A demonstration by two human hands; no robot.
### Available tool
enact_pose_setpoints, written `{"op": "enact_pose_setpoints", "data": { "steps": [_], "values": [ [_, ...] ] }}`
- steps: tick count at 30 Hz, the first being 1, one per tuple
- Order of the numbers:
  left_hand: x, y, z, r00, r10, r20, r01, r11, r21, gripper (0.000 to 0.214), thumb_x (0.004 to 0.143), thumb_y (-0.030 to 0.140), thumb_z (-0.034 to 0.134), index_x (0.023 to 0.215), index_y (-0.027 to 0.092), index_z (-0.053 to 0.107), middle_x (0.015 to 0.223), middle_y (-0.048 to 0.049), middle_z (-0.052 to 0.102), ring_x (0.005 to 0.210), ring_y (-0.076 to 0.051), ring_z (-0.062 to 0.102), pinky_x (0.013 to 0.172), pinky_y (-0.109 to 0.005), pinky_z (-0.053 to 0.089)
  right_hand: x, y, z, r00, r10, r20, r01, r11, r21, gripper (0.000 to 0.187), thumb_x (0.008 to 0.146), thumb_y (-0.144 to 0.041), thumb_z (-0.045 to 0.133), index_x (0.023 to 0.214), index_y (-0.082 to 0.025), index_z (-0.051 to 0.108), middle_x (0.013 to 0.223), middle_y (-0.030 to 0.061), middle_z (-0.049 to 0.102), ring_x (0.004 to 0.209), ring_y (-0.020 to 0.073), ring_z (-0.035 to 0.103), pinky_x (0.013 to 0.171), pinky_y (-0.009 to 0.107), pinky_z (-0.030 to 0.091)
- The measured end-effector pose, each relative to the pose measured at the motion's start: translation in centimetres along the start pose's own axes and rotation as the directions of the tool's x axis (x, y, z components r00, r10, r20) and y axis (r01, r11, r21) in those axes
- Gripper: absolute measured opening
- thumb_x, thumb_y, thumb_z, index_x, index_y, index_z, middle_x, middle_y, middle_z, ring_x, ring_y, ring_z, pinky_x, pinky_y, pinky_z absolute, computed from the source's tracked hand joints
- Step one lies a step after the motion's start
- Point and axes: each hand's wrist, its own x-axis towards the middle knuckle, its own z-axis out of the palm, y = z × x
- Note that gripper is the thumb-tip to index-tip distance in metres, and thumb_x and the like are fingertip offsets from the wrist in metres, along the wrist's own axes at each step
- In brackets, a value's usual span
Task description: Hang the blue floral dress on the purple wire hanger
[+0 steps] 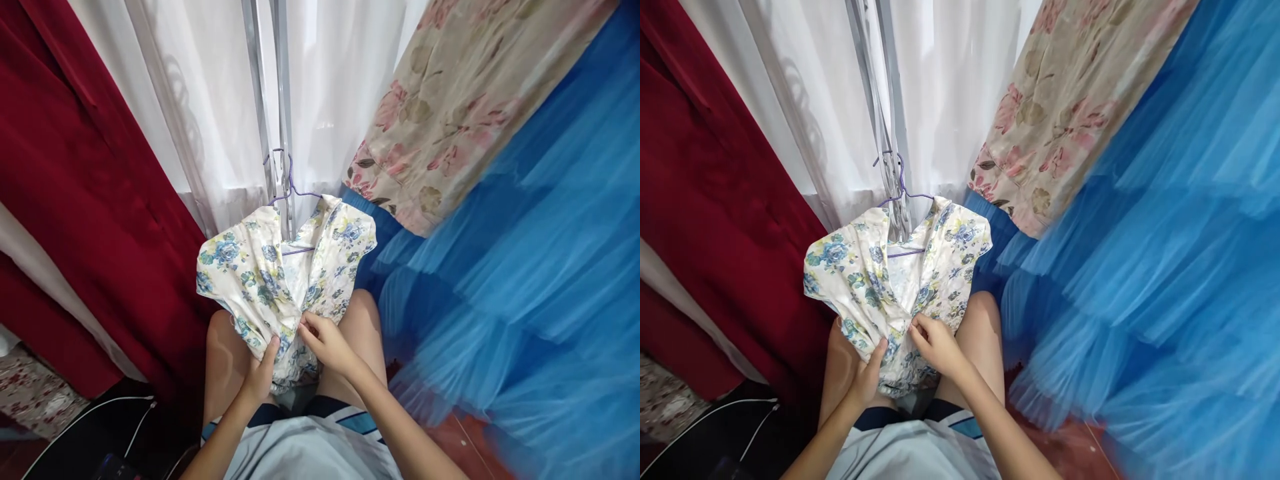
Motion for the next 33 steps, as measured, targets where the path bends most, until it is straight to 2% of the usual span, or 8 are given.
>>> {"op": "enact_pose_setpoints", "data": {
  "steps": [2,5,7,9,13,16,23,33],
  "values": [
    [0.6,1.0,-0.4,0.960,0.203,-0.195,-0.186,0.977,0.102,0.051,0.082,0.041,0.068,0.127,0.019,0.055,0.131,-0.0128,0.060,0.132,-0.029,0.049,0.113,-0.042,0.037,-0.1,-0.3,-0.6,1.000,0.006,-0.002,-0.006,1.000,-0.030,0.023,0.093,-0.029,0.051,0.073,-0.019,0.053,0.060,-0.0032,0.052,0.056,0.0119,0.047,0.054,0.023,0.031],
    [1.6,2.5,-1.1,0.781,0.522,-0.343,-0.457,0.852,0.257,0.058,0.082,0.032,0.069,0.131,0.022,0.041,0.140,-0.0130,0.047,0.133,-0.027,0.046,0.112,-0.042,0.037,-0.4,-0.8,-1.4,0.998,0.050,0.022,-0.050,0.999,-0.019,0.027,0.091,-0.030,0.054,0.067,-0.019,0.052,0.058,-0.0025,0.052,0.055,0.0119,0.046,0.053,0.023,0.030],
    [1.7,2.8,-1.1,0.682,0.662,-0.311,-0.560,0.746,0.361,0.054,0.081,0.029,0.070,0.126,0.023,0.041,0.138,-0.0131,0.043,0.131,-0.026,0.045,0.112,-0.043,0.036,-0.5,-1.1,-1.4,0.995,0.080,0.059,-0.083,0.995,0.051,0.028,0.090,-0.031,0.055,0.066,-0.019,0.053,0.057,-0.0022,0.053,0.054,0.0120,0.046,0.051,0.023,0.030],
    [1.2,2.1,-0.6,0.705,0.692,-0.154,-0.585,0.690,0.425,0.039,0.082,0.028,0.067,0.115,0.022,0.046,0.128,-0.0118,0.048,0.124,-0.025,0.049,0.109,-0.042,0.038,-0.7,-1.4,-0.8,0.989,0.108,0.102,-0.123,0.981,0.153,0.028,0.090,-0.032,0.055,0.066,-0.019,0.054,0.056,-0.0022,0.054,0.051,0.0118,0.047,0.049,0.023,0.031],
    [-0.7,-0.8,1.0,0.880,0.407,0.244,-0.474,0.771,0.426,0.015,0.091,0.028,0.054,0.104,0.020,0.054,0.101,-0.0066,0.063,0.097,-0.021,0.061,0.088,-0.032,0.048,-0.9,-1.9,1.0,0.970,0.162,0.181,-0.217,0.910,0.352,0.026,0.088,-0.033,0.059,0.066,-0.018,0.055,0.050,-0.0024,0.056,0.046,0.0110,0.048,0.047,0.022,0.034],
    [-1.1,-1.9,1.6,0.917,0.307,0.256,-0.396,0.787,0.474,0.018,0.093,0.033,0.048,0.081,0.020,0.053,0.076,-0.0030,0.062,0.072,-0.018,0.059,0.069,-0.027,0.047,-1.0,-2.1,1.6,0.957,0.175,0.230,-0.265,0.851,0.454,0.027,0.086,-0.035,0.062,0.065,-0.018,0.056,0.046,-0.0029,0.056,0.040,0.0095,0.045,0.042,0.021,0.031],
    [0.1,1.9,1.3,0.835,0.176,0.522,-0.510,0.606,0.611,0.014,0.090,0.020,0.047,0.082,0.021,0.058,0.081,-0.0041,0.067,0.078,-0.019,0.062,0.069,-0.025,0.042,1.0,-2.1,-1.4,0.962,0.261,0.082,-0.253,0.737,0.627,0.034,0.082,-0.046,0.063,0.067,-0.015,0.063,0.039,-0.0059,0.044,0.034,0.0066,0.030,0.040,0.022,0.020],
    [-0.6,4.1,4.1,0.723,-0.075,0.687,-0.677,0.122,0.726,0.039,0.068,0.000,0.050,0.098,0.019,0.065,0.091,-0.0117,0.072,0.080,-0.029,0.069,0.066,-0.032,0.042,12.7,-10.3,-8.9,0.927,0.058,-0.371,0.202,0.758,0.621,0.038,0.075,-0.038,0.071,0.049,-0.018,0.053,0.042,-0.0038,0.041,0.042,0.0073,0.034,0.042,0.024,0.023]
  ]
}}
